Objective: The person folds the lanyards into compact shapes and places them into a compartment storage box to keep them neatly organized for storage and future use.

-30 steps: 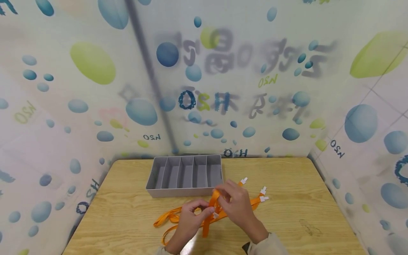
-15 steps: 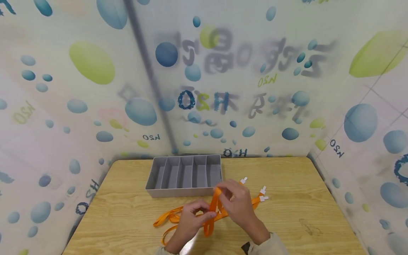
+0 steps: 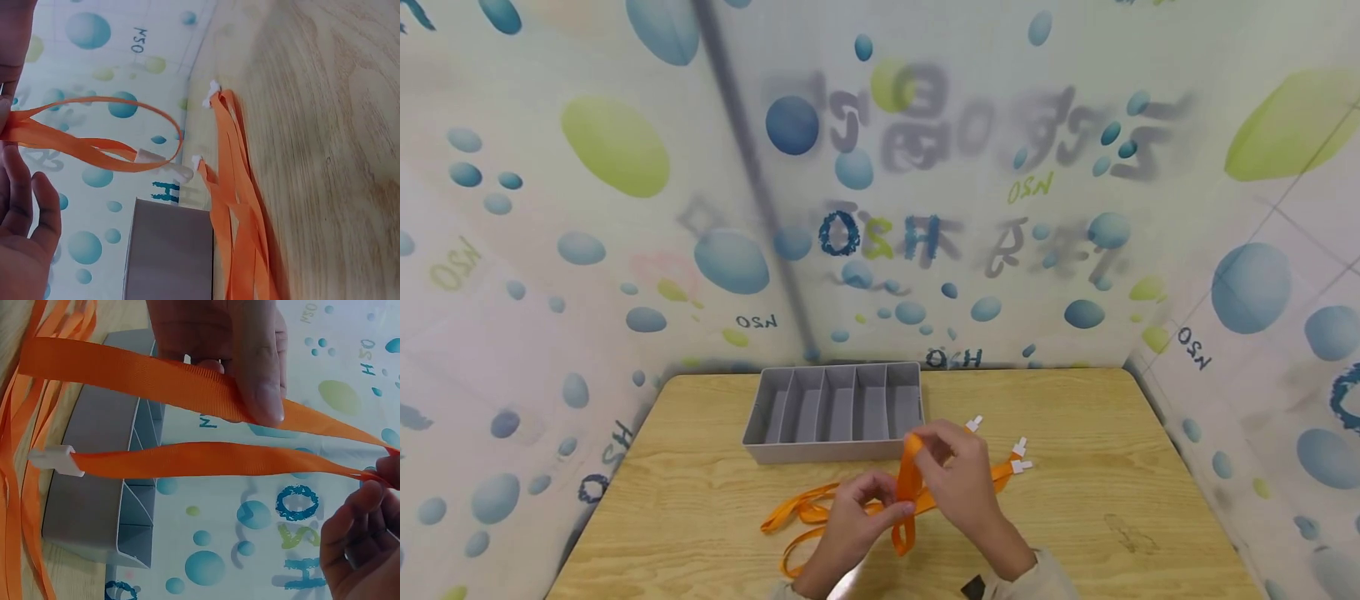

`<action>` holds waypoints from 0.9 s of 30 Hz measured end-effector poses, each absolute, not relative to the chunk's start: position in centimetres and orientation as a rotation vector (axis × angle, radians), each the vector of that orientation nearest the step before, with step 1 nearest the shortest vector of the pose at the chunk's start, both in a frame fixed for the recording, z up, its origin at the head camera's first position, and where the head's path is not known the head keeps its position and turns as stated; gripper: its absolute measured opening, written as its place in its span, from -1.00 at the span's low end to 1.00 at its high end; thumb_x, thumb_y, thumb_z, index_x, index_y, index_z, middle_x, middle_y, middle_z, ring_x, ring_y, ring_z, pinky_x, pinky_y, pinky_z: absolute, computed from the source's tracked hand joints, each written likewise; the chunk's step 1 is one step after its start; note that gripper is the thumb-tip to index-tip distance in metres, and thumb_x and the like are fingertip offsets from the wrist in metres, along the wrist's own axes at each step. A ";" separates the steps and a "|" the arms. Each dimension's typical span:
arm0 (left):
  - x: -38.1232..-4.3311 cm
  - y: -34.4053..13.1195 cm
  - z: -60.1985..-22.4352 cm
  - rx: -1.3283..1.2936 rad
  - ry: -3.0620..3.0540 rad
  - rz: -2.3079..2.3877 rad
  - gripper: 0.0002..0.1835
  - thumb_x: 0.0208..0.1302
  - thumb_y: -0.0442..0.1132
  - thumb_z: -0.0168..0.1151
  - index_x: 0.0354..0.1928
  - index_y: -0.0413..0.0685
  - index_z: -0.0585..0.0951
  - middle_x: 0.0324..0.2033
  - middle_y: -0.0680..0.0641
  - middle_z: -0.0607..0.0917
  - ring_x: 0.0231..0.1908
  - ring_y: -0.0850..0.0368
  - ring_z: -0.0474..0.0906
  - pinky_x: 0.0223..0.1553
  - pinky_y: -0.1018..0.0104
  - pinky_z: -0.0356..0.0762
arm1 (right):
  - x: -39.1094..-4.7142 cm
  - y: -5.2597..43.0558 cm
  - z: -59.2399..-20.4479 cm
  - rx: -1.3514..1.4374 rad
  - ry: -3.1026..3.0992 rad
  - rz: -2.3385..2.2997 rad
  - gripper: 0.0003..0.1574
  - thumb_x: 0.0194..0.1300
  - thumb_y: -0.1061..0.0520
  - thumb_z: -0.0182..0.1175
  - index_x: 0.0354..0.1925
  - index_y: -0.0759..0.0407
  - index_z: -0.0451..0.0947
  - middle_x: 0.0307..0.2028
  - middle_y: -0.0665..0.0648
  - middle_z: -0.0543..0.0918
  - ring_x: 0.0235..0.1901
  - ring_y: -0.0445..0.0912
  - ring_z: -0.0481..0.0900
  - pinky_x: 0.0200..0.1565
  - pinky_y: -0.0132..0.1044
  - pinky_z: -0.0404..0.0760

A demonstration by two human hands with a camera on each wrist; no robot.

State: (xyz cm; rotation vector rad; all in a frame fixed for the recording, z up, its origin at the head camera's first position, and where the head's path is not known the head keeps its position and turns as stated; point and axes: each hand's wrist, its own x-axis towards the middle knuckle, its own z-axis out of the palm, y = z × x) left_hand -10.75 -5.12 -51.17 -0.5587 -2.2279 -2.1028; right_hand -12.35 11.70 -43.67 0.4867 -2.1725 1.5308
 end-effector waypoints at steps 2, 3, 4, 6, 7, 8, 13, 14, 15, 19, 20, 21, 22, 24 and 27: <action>-10.8 -5.1 -51.1 -0.525 -2.231 -2.122 -0.77 0.16 -0.37 0.45 -0.23 -0.19 0.56 -0.41 -0.14 0.66 -0.41 0.32 0.52 -0.30 0.36 0.60 | -12.3 11.6 -43.6 0.461 -2.185 1.540 -0.76 0.20 0.44 0.32 -0.28 0.13 0.70 -0.43 -0.01 0.70 -0.54 -0.23 0.55 -0.43 -0.33 0.63; -10.8 -5.0 -51.1 -0.531 -2.229 -2.120 -0.73 0.17 -0.36 0.44 -0.19 -0.22 0.52 -0.41 -0.15 0.65 -0.41 0.31 0.52 -0.30 0.35 0.60 | -12.3 11.6 -43.5 0.453 -2.187 1.544 -0.77 0.20 0.44 0.32 -0.28 0.14 0.70 -0.43 -0.01 0.70 -0.55 -0.22 0.55 -0.43 -0.32 0.63; -10.9 -5.0 -51.1 -0.541 -2.224 -2.117 -0.70 0.17 -0.37 0.44 -0.15 -0.22 0.50 -0.42 -0.16 0.64 -0.41 0.31 0.51 -0.29 0.35 0.59 | -12.3 11.6 -43.5 0.447 -2.189 1.545 -0.78 0.21 0.43 0.32 -0.28 0.15 0.70 -0.43 -0.01 0.70 -0.55 -0.22 0.55 -0.43 -0.32 0.63; -11.0 -5.0 -51.1 -0.568 -2.222 -2.111 -0.62 0.18 -0.36 0.43 -0.03 -0.26 0.49 -0.43 -0.18 0.64 -0.43 0.31 0.50 -0.29 0.35 0.58 | -12.3 11.5 -43.4 0.439 -2.191 1.555 -0.81 0.21 0.42 0.32 -0.29 0.17 0.70 -0.44 -0.01 0.71 -0.55 -0.22 0.55 -0.43 -0.32 0.62; -11.1 -4.9 -51.2 -0.577 -2.223 -2.108 -0.58 0.18 -0.36 0.43 0.03 -0.25 0.50 -0.44 -0.19 0.65 -0.44 0.31 0.49 -0.29 0.35 0.57 | -12.3 11.5 -43.3 0.433 -2.193 1.561 -0.83 0.22 0.41 0.32 -0.29 0.19 0.70 -0.44 -0.02 0.71 -0.55 -0.22 0.55 -0.43 -0.32 0.62; -11.1 -4.9 -51.2 -0.580 -2.230 -2.108 -0.54 0.18 -0.35 0.44 0.09 -0.22 0.51 -0.44 -0.19 0.65 -0.44 0.31 0.49 -0.29 0.36 0.56 | -12.3 11.4 -43.3 0.428 -2.195 1.570 -0.84 0.22 0.41 0.32 -0.28 0.20 0.71 -0.44 -0.02 0.71 -0.56 -0.22 0.55 -0.43 -0.32 0.61; -11.3 -4.6 -51.5 -0.578 -2.280 -2.118 -0.46 0.16 -0.35 0.45 0.21 -0.15 0.56 -0.43 -0.20 0.65 -0.43 0.35 0.48 -0.27 0.40 0.56 | -12.2 11.2 -43.3 0.421 -2.201 1.593 -0.91 0.24 0.37 0.33 -0.29 0.24 0.70 -0.46 -0.02 0.70 -0.55 -0.22 0.55 -0.44 -0.33 0.59; -11.4 -4.5 -51.6 -0.578 -2.285 -2.119 -0.48 0.16 -0.36 0.45 0.20 -0.17 0.58 -0.43 -0.20 0.65 -0.43 0.35 0.48 -0.27 0.41 0.56 | -12.2 11.2 -43.3 0.423 -2.202 1.594 -0.91 0.24 0.37 0.33 -0.29 0.24 0.70 -0.46 -0.02 0.70 -0.55 -0.22 0.55 -0.43 -0.33 0.59; -11.4 -4.4 -51.7 -0.581 -2.292 -2.111 -0.50 0.16 -0.36 0.45 0.18 -0.20 0.60 -0.43 -0.20 0.65 -0.42 0.36 0.48 -0.28 0.42 0.56 | -12.2 11.2 -43.3 0.427 -2.202 1.594 -0.91 0.23 0.38 0.33 -0.29 0.25 0.70 -0.46 -0.02 0.70 -0.54 -0.22 0.55 -0.43 -0.33 0.60; -11.6 -4.3 -51.8 -0.595 -2.297 -2.068 -0.65 0.15 -0.34 0.45 0.00 -0.25 0.69 -0.45 -0.18 0.68 -0.43 0.36 0.49 -0.33 0.43 0.57 | -12.2 11.2 -43.3 0.446 -2.205 1.611 -0.89 0.23 0.40 0.32 -0.29 0.25 0.70 -0.45 -0.01 0.71 -0.53 -0.21 0.57 -0.42 -0.32 0.61; -11.6 -4.3 -51.8 -0.597 -2.295 -2.064 -0.70 0.16 -0.34 0.45 -0.04 -0.25 0.71 -0.45 -0.17 0.68 -0.43 0.37 0.50 -0.34 0.43 0.58 | -12.2 11.2 -43.4 0.453 -2.204 1.615 -0.87 0.23 0.41 0.31 -0.29 0.24 0.71 -0.44 0.00 0.72 -0.54 -0.21 0.57 -0.42 -0.32 0.61; -11.6 -4.3 -51.8 -0.592 -2.301 -2.059 -0.74 0.17 -0.34 0.45 -0.08 -0.23 0.72 -0.46 -0.17 0.68 -0.44 0.36 0.50 -0.35 0.43 0.57 | -12.2 11.2 -43.4 0.462 -2.202 1.619 -0.85 0.23 0.41 0.31 -0.29 0.22 0.71 -0.44 0.00 0.72 -0.54 -0.21 0.58 -0.43 -0.32 0.61; -11.6 -4.3 -51.8 -0.591 -2.300 -2.058 -0.77 0.18 -0.33 0.44 -0.11 -0.20 0.73 -0.46 -0.16 0.68 -0.44 0.36 0.50 -0.35 0.43 0.57 | -12.2 11.2 -43.4 0.471 -2.199 1.622 -0.84 0.23 0.42 0.30 -0.29 0.20 0.71 -0.44 0.00 0.72 -0.54 -0.21 0.58 -0.43 -0.31 0.62; -11.6 -4.3 -51.8 -0.571 -2.315 -2.059 -0.82 0.18 -0.31 0.44 -0.16 -0.16 0.75 -0.47 -0.14 0.67 -0.45 0.36 0.49 -0.34 0.44 0.56 | -12.2 11.2 -43.5 0.486 -2.192 1.623 -0.81 0.22 0.43 0.30 -0.29 0.17 0.71 -0.45 0.01 0.72 -0.54 -0.21 0.58 -0.44 -0.31 0.62; -11.6 -4.4 -52.0 -0.565 -2.319 -2.053 -0.86 0.19 -0.31 0.43 -0.20 -0.14 0.76 -0.47 -0.12 0.67 -0.45 0.36 0.50 -0.34 0.43 0.56 | -12.2 11.3 -43.5 0.503 -2.186 1.620 -0.80 0.22 0.44 0.30 -0.29 0.17 0.71 -0.45 0.01 0.72 -0.54 -0.21 0.58 -0.44 -0.31 0.62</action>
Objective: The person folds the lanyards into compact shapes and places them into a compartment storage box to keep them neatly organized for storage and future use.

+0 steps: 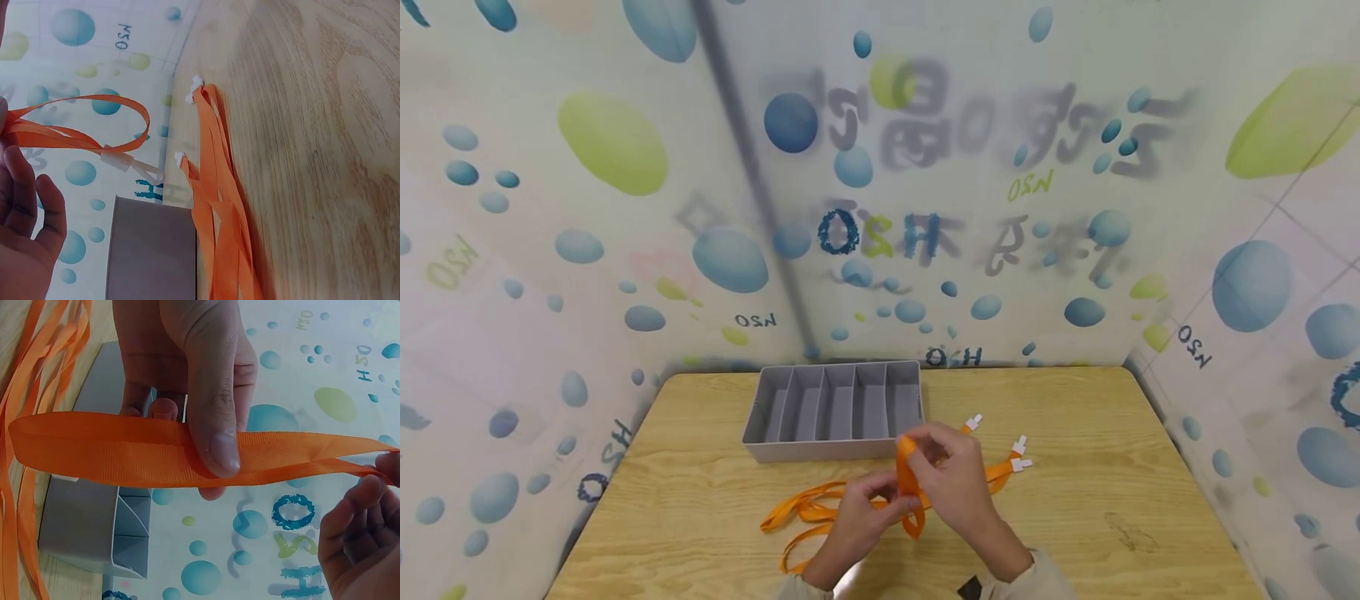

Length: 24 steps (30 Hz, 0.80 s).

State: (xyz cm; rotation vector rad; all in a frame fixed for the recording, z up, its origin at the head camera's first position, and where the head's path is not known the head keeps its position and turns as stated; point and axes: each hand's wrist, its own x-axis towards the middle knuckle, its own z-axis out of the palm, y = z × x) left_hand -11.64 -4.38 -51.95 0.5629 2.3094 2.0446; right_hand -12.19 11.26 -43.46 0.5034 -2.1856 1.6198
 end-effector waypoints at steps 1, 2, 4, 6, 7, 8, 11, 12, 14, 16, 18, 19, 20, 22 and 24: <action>-11.7 -4.4 -52.0 0.573 2.313 2.048 -0.88 0.20 -0.31 0.43 -0.22 -0.14 0.76 -0.47 -0.12 0.67 -0.45 0.36 0.50 -0.34 0.42 0.57 | -12.2 11.3 -43.4 0.507 -2.184 1.620 -0.80 0.22 0.44 0.30 -0.29 0.17 0.71 -0.45 0.02 0.72 -0.54 -0.21 0.58 -0.44 -0.30 0.63; -11.7 -4.4 -52.1 0.581 2.315 2.050 -0.89 0.20 -0.31 0.43 -0.24 -0.14 0.76 -0.47 -0.12 0.68 -0.45 0.36 0.50 -0.34 0.42 0.57 | -12.1 11.3 -43.4 0.512 -2.184 1.620 -0.80 0.22 0.44 0.30 -0.29 0.18 0.71 -0.45 0.02 0.72 -0.54 -0.21 0.59 -0.44 -0.30 0.63; -11.7 -4.5 -52.1 0.614 2.308 2.076 -0.90 0.20 -0.32 0.42 -0.27 -0.20 0.76 -0.47 -0.14 0.69 -0.45 0.35 0.51 -0.36 0.39 0.58 | -12.1 11.3 -43.3 0.516 -2.183 1.621 -0.80 0.22 0.44 0.30 -0.29 0.18 0.70 -0.45 0.01 0.72 -0.53 -0.21 0.58 -0.44 -0.30 0.62; -11.8 -4.5 -52.2 0.651 2.303 2.104 -0.89 0.21 -0.31 0.42 -0.30 -0.25 0.76 -0.46 -0.16 0.70 -0.45 0.33 0.52 -0.37 0.35 0.60 | -12.1 11.4 -43.2 0.521 -2.179 1.619 -0.80 0.22 0.44 0.30 -0.29 0.17 0.70 -0.45 0.01 0.71 -0.53 -0.21 0.58 -0.43 -0.31 0.62; -11.8 -4.5 -52.2 0.669 2.300 2.119 -0.87 0.21 -0.31 0.41 -0.32 -0.28 0.75 -0.46 -0.17 0.71 -0.45 0.32 0.53 -0.37 0.33 0.61 | -12.1 11.4 -43.2 0.525 -2.176 1.615 -0.80 0.22 0.44 0.30 -0.29 0.17 0.70 -0.45 0.01 0.71 -0.53 -0.21 0.58 -0.44 -0.31 0.62; -11.8 -4.5 -52.2 0.683 2.297 2.132 -0.86 0.21 -0.31 0.41 -0.32 -0.30 0.74 -0.45 -0.17 0.71 -0.44 0.31 0.54 -0.37 0.31 0.62 | -12.1 11.4 -43.2 0.532 -2.173 1.610 -0.79 0.21 0.44 0.30 -0.29 0.17 0.70 -0.45 0.02 0.71 -0.53 -0.21 0.57 -0.44 -0.32 0.62; -11.8 -4.5 -52.1 0.695 2.304 2.149 -0.85 0.22 -0.31 0.41 -0.34 -0.30 0.74 -0.43 -0.17 0.73 -0.44 0.28 0.58 -0.37 0.27 0.64 | -12.1 11.4 -43.2 0.573 -2.153 1.598 -0.78 0.20 0.45 0.31 -0.30 0.16 0.70 -0.46 0.03 0.70 -0.55 -0.21 0.57 -0.45 -0.34 0.62; -11.9 -4.6 -52.1 0.689 2.310 2.148 -0.86 0.22 -0.30 0.42 -0.34 -0.29 0.75 -0.43 -0.16 0.73 -0.43 0.27 0.59 -0.37 0.26 0.65 | -12.1 11.5 -43.2 0.591 -2.145 1.593 -0.77 0.20 0.45 0.31 -0.30 0.16 0.69 -0.46 0.03 0.70 -0.55 -0.21 0.57 -0.45 -0.35 0.62; -12.0 -4.7 -52.0 0.680 2.340 2.146 -0.89 0.21 -0.32 0.42 -0.34 -0.27 0.76 -0.43 -0.16 0.74 -0.44 0.26 0.59 -0.37 0.27 0.65 | -12.1 11.5 -43.3 0.629 -2.129 1.593 -0.76 0.19 0.47 0.31 -0.29 0.16 0.69 -0.45 0.05 0.70 -0.55 -0.20 0.57 -0.45 -0.36 0.61; -12.1 -4.8 -52.0 0.642 2.376 2.142 -0.93 0.18 -0.35 0.43 -0.35 -0.24 0.77 -0.43 -0.14 0.74 -0.45 0.27 0.59 -0.38 0.29 0.64 | -12.1 11.6 -43.3 0.660 -2.115 1.601 -0.74 0.18 0.48 0.31 -0.28 0.16 0.70 -0.43 0.05 0.71 -0.54 -0.19 0.57 -0.45 -0.37 0.60; -12.3 -4.9 -52.0 0.598 2.421 2.135 -0.96 0.16 -0.38 0.43 -0.36 -0.23 0.78 -0.45 -0.12 0.73 -0.46 0.25 0.58 -0.39 0.30 0.63 | -12.1 11.7 -43.4 0.688 -2.115 1.605 -0.72 0.17 0.48 0.32 -0.28 0.14 0.69 -0.41 0.04 0.71 -0.54 -0.19 0.56 -0.45 -0.39 0.58; -12.4 -5.0 -51.9 0.575 2.447 2.130 -0.97 0.14 -0.40 0.44 -0.36 -0.23 0.78 -0.47 -0.11 0.71 -0.48 0.25 0.57 -0.41 0.31 0.62 | -12.0 11.7 -43.5 0.698 -2.115 1.605 -0.71 0.16 0.48 0.33 -0.28 0.13 0.69 -0.40 0.04 0.70 -0.54 -0.19 0.54 -0.46 -0.39 0.57; -12.4 -5.0 -51.9 0.553 2.468 2.126 -0.97 0.13 -0.42 0.44 -0.37 -0.22 0.78 -0.48 -0.10 0.70 -0.49 0.24 0.56 -0.42 0.31 0.62 | -12.0 11.7 -43.6 0.708 -2.116 1.606 -0.69 0.14 0.49 0.34 -0.28 0.12 0.69 -0.42 0.04 0.69 -0.55 -0.19 0.53 -0.47 -0.39 0.55; -12.4 -5.0 -51.5 0.509 2.501 2.119 -0.96 0.10 -0.46 0.43 -0.37 -0.24 0.77 -0.50 -0.12 0.67 -0.51 0.22 0.54 -0.44 0.31 0.60 | -11.9 11.8 -43.7 0.718 -2.120 1.605 -0.65 0.10 0.51 0.35 -0.29 0.09 0.68 -0.46 0.01 0.64 -0.56 -0.20 0.48 -0.50 -0.39 0.52; -12.3 -5.1 -50.8 0.489 2.531 2.120 -0.95 0.09 -0.51 0.42 -0.38 -0.28 0.76 -0.48 -0.16 0.64 -0.52 0.21 0.52 -0.46 0.30 0.60 | -11.8 11.8 -43.8 0.725 -2.123 1.599 -0.60 0.04 0.53 0.37 -0.30 0.08 0.67 -0.50 -0.01 0.59 -0.57 -0.21 0.45 -0.52 -0.40 0.50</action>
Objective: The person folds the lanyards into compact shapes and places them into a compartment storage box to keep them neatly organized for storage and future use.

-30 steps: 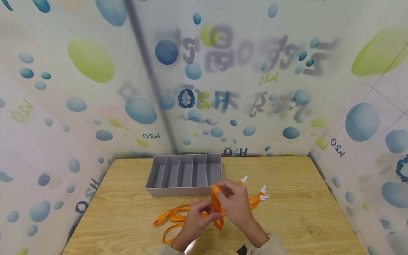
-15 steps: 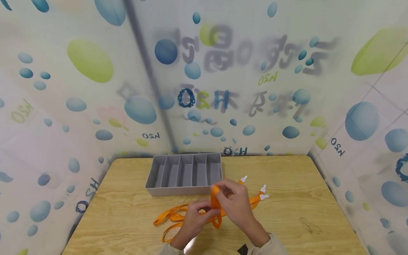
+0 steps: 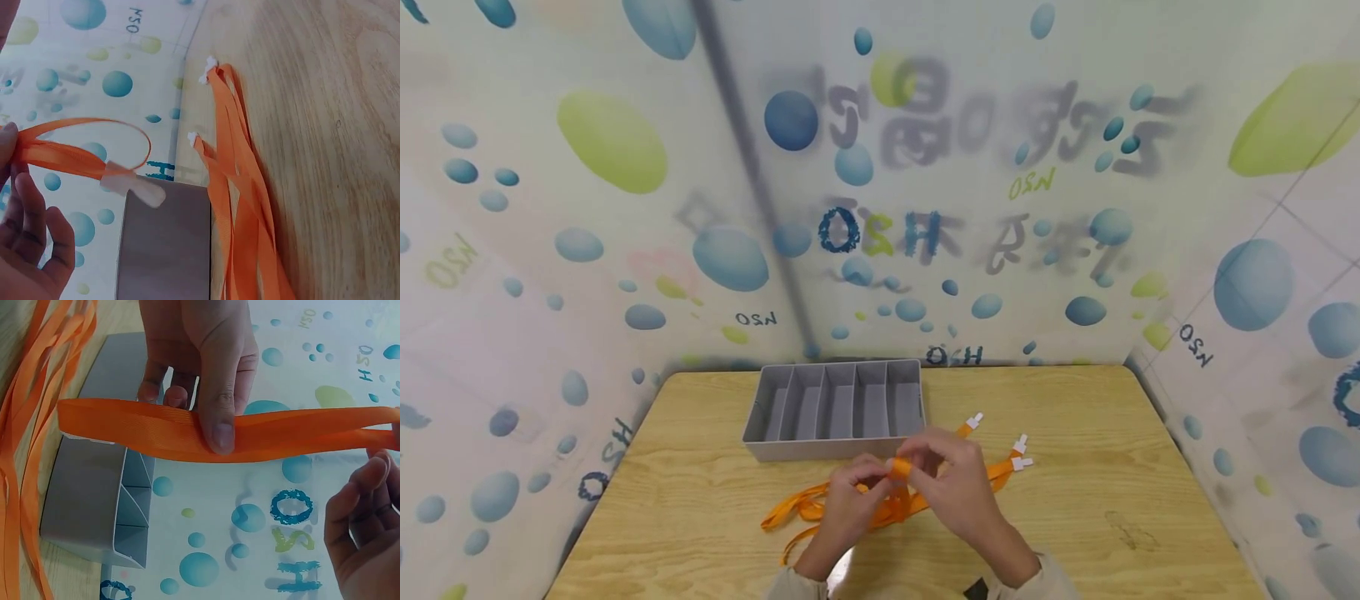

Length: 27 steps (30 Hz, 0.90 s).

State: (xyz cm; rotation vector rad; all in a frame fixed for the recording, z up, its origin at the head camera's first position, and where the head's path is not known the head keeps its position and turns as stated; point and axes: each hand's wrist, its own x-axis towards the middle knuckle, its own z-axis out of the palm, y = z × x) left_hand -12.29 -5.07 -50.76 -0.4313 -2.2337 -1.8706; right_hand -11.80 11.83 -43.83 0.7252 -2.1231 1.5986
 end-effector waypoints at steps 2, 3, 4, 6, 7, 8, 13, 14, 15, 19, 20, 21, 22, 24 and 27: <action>-12.1 -5.1 -49.7 -0.417 -2.217 -1.846 -0.93 0.06 -0.56 0.40 -0.39 -0.32 0.74 -0.44 -0.19 0.62 -0.48 0.18 0.53 -0.43 0.30 0.60 | -11.7 11.9 -44.0 0.738 -2.123 1.604 -0.59 0.00 0.56 0.37 -0.30 0.11 0.66 -0.53 -0.02 0.54 -0.57 -0.20 0.44 -0.53 -0.39 0.49; -11.9 -5.2 -49.2 -0.400 -2.214 -1.834 -0.92 0.05 -0.58 0.38 -0.39 -0.33 0.74 -0.42 -0.20 0.62 -0.47 0.19 0.52 -0.42 0.31 0.60 | -11.6 11.9 -44.1 0.740 -2.128 1.611 -0.59 -0.02 0.55 0.38 -0.30 0.12 0.66 -0.53 -0.02 0.54 -0.57 -0.20 0.44 -0.53 -0.39 0.50; -11.8 -5.3 -48.7 -0.386 -2.206 -1.826 -0.90 0.04 -0.60 0.36 -0.40 -0.33 0.74 -0.40 -0.19 0.62 -0.45 0.19 0.52 -0.41 0.32 0.59 | -11.6 11.9 -44.2 0.743 -2.134 1.620 -0.59 -0.03 0.55 0.39 -0.29 0.13 0.67 -0.54 -0.02 0.54 -0.57 -0.20 0.45 -0.53 -0.38 0.50; -11.7 -5.5 -47.8 -0.349 -2.202 -1.809 -0.85 0.02 -0.62 0.33 -0.40 -0.29 0.75 -0.40 -0.14 0.64 -0.44 0.23 0.52 -0.39 0.34 0.58 | -11.5 12.0 -44.4 0.742 -2.150 1.656 -0.62 -0.04 0.51 0.42 -0.29 0.13 0.68 -0.54 -0.01 0.55 -0.57 -0.19 0.46 -0.54 -0.36 0.52; -11.7 -5.6 -47.6 -0.330 -2.201 -1.803 -0.83 0.02 -0.63 0.31 -0.41 -0.28 0.75 -0.42 -0.12 0.66 -0.44 0.24 0.52 -0.39 0.34 0.57 | -11.4 12.0 -44.4 0.739 -2.163 1.675 -0.63 -0.04 0.48 0.45 -0.30 0.13 0.68 -0.54 0.00 0.55 -0.58 -0.19 0.46 -0.55 -0.35 0.52; -11.7 -5.7 -47.4 -0.313 -2.200 -1.805 -0.80 0.02 -0.64 0.29 -0.41 -0.26 0.75 -0.44 -0.10 0.67 -0.45 0.25 0.52 -0.40 0.35 0.56 | -11.3 12.0 -44.5 0.735 -2.181 1.694 -0.65 -0.05 0.43 0.49 -0.31 0.11 0.68 -0.55 0.01 0.55 -0.57 -0.19 0.46 -0.54 -0.35 0.53; -12.0 -6.2 -47.1 -0.285 -2.177 -1.827 -0.77 0.06 -0.66 0.24 -0.41 -0.25 0.75 -0.48 -0.11 0.73 -0.52 0.23 0.51 -0.44 0.38 0.53 | -11.0 12.4 -44.7 0.751 -2.266 1.787 -0.67 -0.10 0.29 0.58 -0.38 0.06 0.64 -0.59 0.06 0.51 -0.59 -0.21 0.42 -0.56 -0.34 0.51; -12.0 -6.2 -47.0 -0.282 -2.173 -1.829 -0.78 0.07 -0.66 0.24 -0.40 -0.25 0.75 -0.49 -0.12 0.73 -0.53 0.22 0.51 -0.45 0.37 0.53 | -10.9 12.4 -44.8 0.764 -2.278 1.800 -0.67 -0.09 0.27 0.59 -0.39 0.07 0.63 -0.60 0.06 0.50 -0.59 -0.22 0.41 -0.56 -0.35 0.50; -12.0 -6.3 -46.9 -0.278 -2.169 -1.824 -0.78 0.07 -0.66 0.24 -0.40 -0.26 0.75 -0.49 -0.13 0.73 -0.54 0.21 0.52 -0.46 0.36 0.53 | -10.9 12.5 -44.9 0.777 -2.286 1.819 -0.68 -0.09 0.27 0.58 -0.40 0.07 0.62 -0.61 0.06 0.49 -0.59 -0.23 0.40 -0.57 -0.34 0.49; -12.0 -6.5 -46.5 -0.239 -2.174 -1.805 -0.80 0.10 -0.64 0.24 -0.39 -0.25 0.74 -0.51 -0.12 0.73 -0.56 0.23 0.49 -0.47 0.36 0.51 | -10.7 12.5 -45.3 0.805 -2.315 1.870 -0.68 -0.08 0.24 0.59 -0.42 0.05 0.61 -0.62 0.08 0.48 -0.59 -0.25 0.38 -0.57 -0.35 0.48; -12.1 -6.6 -46.3 -0.228 -2.178 -1.807 -0.80 0.11 -0.63 0.24 -0.39 -0.25 0.75 -0.52 -0.11 0.73 -0.56 0.24 0.49 -0.47 0.38 0.50 | -10.7 12.5 -45.4 0.813 -2.321 1.878 -0.68 -0.08 0.24 0.59 -0.43 0.05 0.61 -0.63 0.09 0.48 -0.59 -0.25 0.38 -0.57 -0.35 0.48; -12.1 -6.6 -46.2 -0.219 -2.180 -1.811 -0.81 0.12 -0.62 0.24 -0.39 -0.25 0.75 -0.52 -0.11 0.73 -0.56 0.26 0.48 -0.47 0.39 0.50 | -10.6 12.4 -45.5 0.811 -2.331 1.890 -0.67 -0.09 0.24 0.60 -0.43 0.04 0.60 -0.63 0.09 0.47 -0.59 -0.24 0.38 -0.57 -0.36 0.47; -12.1 -6.7 -46.1 -0.211 -2.182 -1.814 -0.82 0.13 -0.62 0.25 -0.39 -0.25 0.75 -0.51 -0.11 0.73 -0.56 0.27 0.48 -0.47 0.39 0.49 | -10.6 12.4 -45.6 0.807 -2.348 1.896 -0.67 -0.09 0.23 0.60 -0.44 0.04 0.60 -0.63 0.09 0.47 -0.59 -0.24 0.38 -0.57 -0.36 0.47; -12.0 -6.7 -45.8 -0.205 -2.181 -1.821 -0.82 0.14 -0.61 0.25 -0.39 -0.25 0.75 -0.52 -0.11 0.73 -0.56 0.29 0.47 -0.47 0.40 0.49 | -10.5 12.4 -46.0 0.800 -2.390 1.908 -0.67 -0.09 0.20 0.61 -0.46 0.04 0.59 -0.63 0.07 0.46 -0.59 -0.26 0.37 -0.57 -0.37 0.45; -12.0 -6.7 -45.2 -0.196 -2.192 -1.828 -0.83 0.14 -0.61 0.26 -0.40 -0.26 0.74 -0.53 -0.11 0.72 -0.56 0.30 0.47 -0.48 0.42 0.48 | -10.3 12.4 -46.6 0.795 -2.451 1.929 -0.68 -0.08 0.14 0.61 -0.46 0.02 0.60 -0.63 -0.01 0.45 -0.58 -0.30 0.35 -0.56 -0.38 0.44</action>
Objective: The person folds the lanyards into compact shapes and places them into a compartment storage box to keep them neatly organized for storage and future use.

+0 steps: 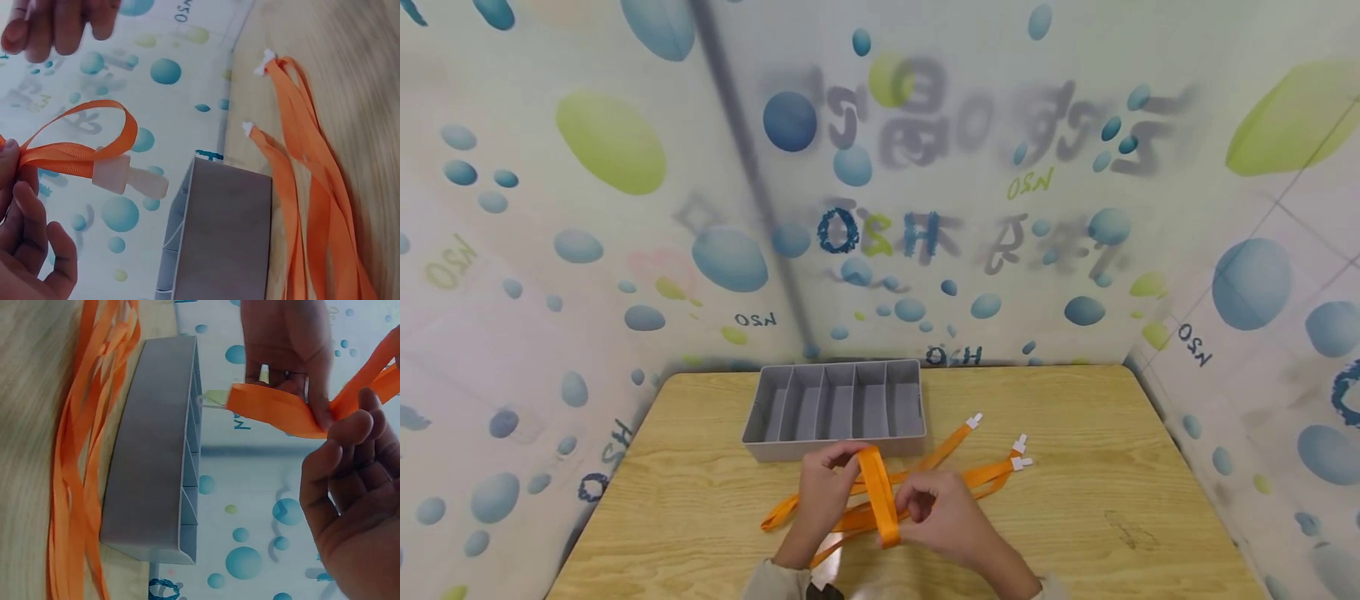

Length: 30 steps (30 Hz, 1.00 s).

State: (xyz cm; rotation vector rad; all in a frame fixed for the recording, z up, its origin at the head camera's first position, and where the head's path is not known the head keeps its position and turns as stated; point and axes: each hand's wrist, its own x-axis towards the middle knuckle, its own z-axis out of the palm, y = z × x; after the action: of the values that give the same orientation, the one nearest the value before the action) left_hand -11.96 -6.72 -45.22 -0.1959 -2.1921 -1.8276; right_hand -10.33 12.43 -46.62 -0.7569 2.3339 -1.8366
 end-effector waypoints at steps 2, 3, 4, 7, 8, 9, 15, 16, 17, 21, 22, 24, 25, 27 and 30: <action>-11.9 -6.7 -44.9 -0.192 -2.198 -1.827 -0.83 0.13 -0.62 0.26 -0.41 -0.27 0.74 -0.55 -0.12 0.72 -0.56 0.30 0.46 -0.48 0.43 0.47 | -10.3 12.4 -46.9 -0.750 2.312 -1.816 -0.69 -0.07 0.11 0.61 -0.46 0.01 0.60 -0.63 -0.05 0.44 -0.57 -0.33 0.35 -0.55 -0.38 0.44; -12.0 -6.7 -45.1 -0.184 -2.206 -1.826 -0.83 0.12 -0.62 0.25 -0.41 -0.28 0.74 -0.55 -0.12 0.71 -0.57 0.30 0.46 -0.49 0.44 0.45 | -10.2 12.4 -47.1 -0.759 2.301 -1.817 -0.69 -0.06 0.12 0.61 -0.46 0.00 0.61 -0.63 -0.04 0.44 -0.57 -0.34 0.34 -0.55 -0.37 0.44; -12.1 -6.7 -45.3 -0.175 -2.215 -1.829 -0.84 0.13 -0.61 0.26 -0.41 -0.28 0.75 -0.55 -0.12 0.71 -0.57 0.30 0.46 -0.50 0.45 0.44 | -10.2 12.5 -47.2 -0.759 2.288 -1.818 -0.70 -0.05 0.12 0.60 -0.45 0.00 0.61 -0.63 -0.03 0.44 -0.57 -0.34 0.34 -0.55 -0.37 0.44; -12.5 -6.8 -46.4 -0.157 -2.213 -1.839 -0.83 0.13 -0.59 0.28 -0.41 -0.24 0.76 -0.55 -0.11 0.72 -0.57 0.30 0.46 -0.51 0.46 0.41 | -10.2 12.5 -47.3 -0.764 2.283 -1.821 -0.70 -0.05 0.13 0.60 -0.45 0.01 0.61 -0.64 0.04 0.45 -0.58 -0.33 0.34 -0.55 -0.36 0.45; -12.7 -6.9 -46.7 -0.151 -2.213 -1.848 -0.83 0.14 -0.58 0.28 -0.41 -0.22 0.76 -0.54 -0.09 0.73 -0.56 0.31 0.46 -0.51 0.47 0.40 | -10.1 12.5 -47.4 -0.764 2.302 -1.811 -0.69 -0.05 0.12 0.60 -0.44 0.01 0.61 -0.63 0.04 0.46 -0.58 -0.31 0.35 -0.55 -0.36 0.46; -12.9 -6.9 -47.1 -0.145 -2.214 -1.855 -0.83 0.15 -0.56 0.29 -0.40 -0.20 0.77 -0.53 -0.08 0.73 -0.56 0.30 0.47 -0.51 0.48 0.40 | -10.1 12.5 -47.5 -0.756 2.330 -1.795 -0.68 -0.06 0.11 0.61 -0.44 0.01 0.61 -0.62 0.03 0.48 -0.57 -0.30 0.37 -0.53 -0.35 0.48; -12.7 -7.2 -47.2 -0.189 -2.208 -1.888 -0.84 0.14 -0.51 0.30 -0.39 -0.14 0.79 -0.50 -0.04 0.75 -0.53 0.29 0.53 -0.47 0.46 0.46 | -10.0 12.4 -48.0 -0.608 2.532 -1.631 -0.48 -0.17 -0.09 0.65 -0.32 0.03 0.58 -0.48 -0.04 0.54 -0.43 -0.20 0.47 -0.39 -0.26 0.55; -12.6 -7.3 -47.1 -0.196 -2.210 -1.892 -0.84 0.15 -0.51 0.31 -0.39 -0.13 0.79 -0.50 -0.04 0.75 -0.52 0.28 0.54 -0.46 0.45 0.47 | -10.0 12.3 -48.1 -0.582 2.545 -1.614 -0.42 -0.19 -0.12 0.65 -0.26 0.04 0.59 -0.45 -0.03 0.55 -0.40 -0.18 0.48 -0.36 -0.26 0.55; -12.6 -7.3 -47.0 -0.203 -2.211 -1.896 -0.85 0.15 -0.50 0.31 -0.39 -0.13 0.78 -0.49 -0.04 0.75 -0.52 0.27 0.54 -0.45 0.45 0.49 | -10.0 12.3 -48.2 -0.559 2.556 -1.600 -0.35 -0.20 -0.14 0.66 -0.19 0.04 0.59 -0.41 -0.03 0.55 -0.36 -0.16 0.50 -0.33 -0.26 0.54; -12.3 -7.2 -46.8 -0.221 -2.207 -1.919 -0.88 0.17 -0.47 0.34 -0.38 -0.14 0.78 -0.48 -0.05 0.76 -0.50 0.25 0.56 -0.42 0.43 0.51 | -10.2 12.3 -48.9 -0.541 2.557 -1.596 -0.10 -0.20 -0.19 0.64 0.13 -0.02 0.56 -0.20 -0.06 0.64 -0.19 -0.06 0.58 -0.22 -0.26 0.55; -12.2 -7.2 -46.8 -0.230 -2.200 -1.926 -0.89 0.18 -0.47 0.34 -0.38 -0.15 0.78 -0.48 -0.06 0.76 -0.50 0.26 0.56 -0.42 0.43 0.51 | -10.3 12.3 -49.1 -0.560 2.556 -1.597 -0.06 -0.18 -0.19 0.64 0.18 -0.04 0.54 -0.15 -0.07 0.66 -0.16 -0.05 0.60 -0.20 -0.25 0.56; -12.1 -7.1 -46.7 -0.249 -2.180 -1.946 -0.92 0.18 -0.45 0.35 -0.37 -0.18 0.78 -0.48 -0.09 0.76 -0.50 0.27 0.56 -0.41 0.42 0.51 | -10.5 12.3 -49.5 -0.626 2.541 -1.612 -0.04 -0.14 -0.17 0.62 0.24 -0.02 0.52 -0.07 -0.06 0.68 -0.12 -0.08 0.61 -0.17 -0.20 0.60; -12.0 -7.1 -46.7 -0.261 -2.173 -1.953 -0.93 0.18 -0.45 0.35 -0.37 -0.19 0.77 -0.48 -0.11 0.76 -0.50 0.28 0.56 -0.41 0.42 0.51 | -10.6 12.3 -49.7 -0.659 2.524 -1.626 -0.06 -0.11 -0.14 0.62 0.25 -0.02 0.52 -0.04 -0.05 0.69 -0.11 -0.11 0.62 -0.16 -0.18 0.61; -11.9 -7.0 -46.6 -0.277 -2.159 -1.968 -0.94 0.18 -0.45 0.35 -0.37 -0.22 0.77 -0.48 -0.13 0.75 -0.50 0.29 0.55 -0.42 0.41 0.51 | -10.7 12.3 -50.1 -0.731 2.479 -1.659 -0.12 -0.02 -0.06 0.59 0.26 0.04 0.52 -0.01 -0.01 0.70 -0.10 -0.17 0.62 -0.15 -0.15 0.63; -11.9 -6.9 -46.7 -0.285 -2.160 -1.976 -0.94 0.17 -0.46 0.33 -0.37 -0.26 0.76 -0.49 -0.15 0.75 -0.50 0.28 0.54 -0.42 0.39 0.51 | -10.9 12.0 -50.8 -0.817 2.385 -1.729 -0.26 0.10 0.07 0.52 0.23 0.17 0.53 -0.02 0.07 0.72 -0.10 -0.22 0.62 -0.17 -0.17 0.64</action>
State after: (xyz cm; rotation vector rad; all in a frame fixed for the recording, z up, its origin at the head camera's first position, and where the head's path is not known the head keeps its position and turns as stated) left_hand -11.88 -6.93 -46.67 -0.2846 -2.1597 -1.9762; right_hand -10.87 12.05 -50.78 -0.8171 2.3850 -1.7291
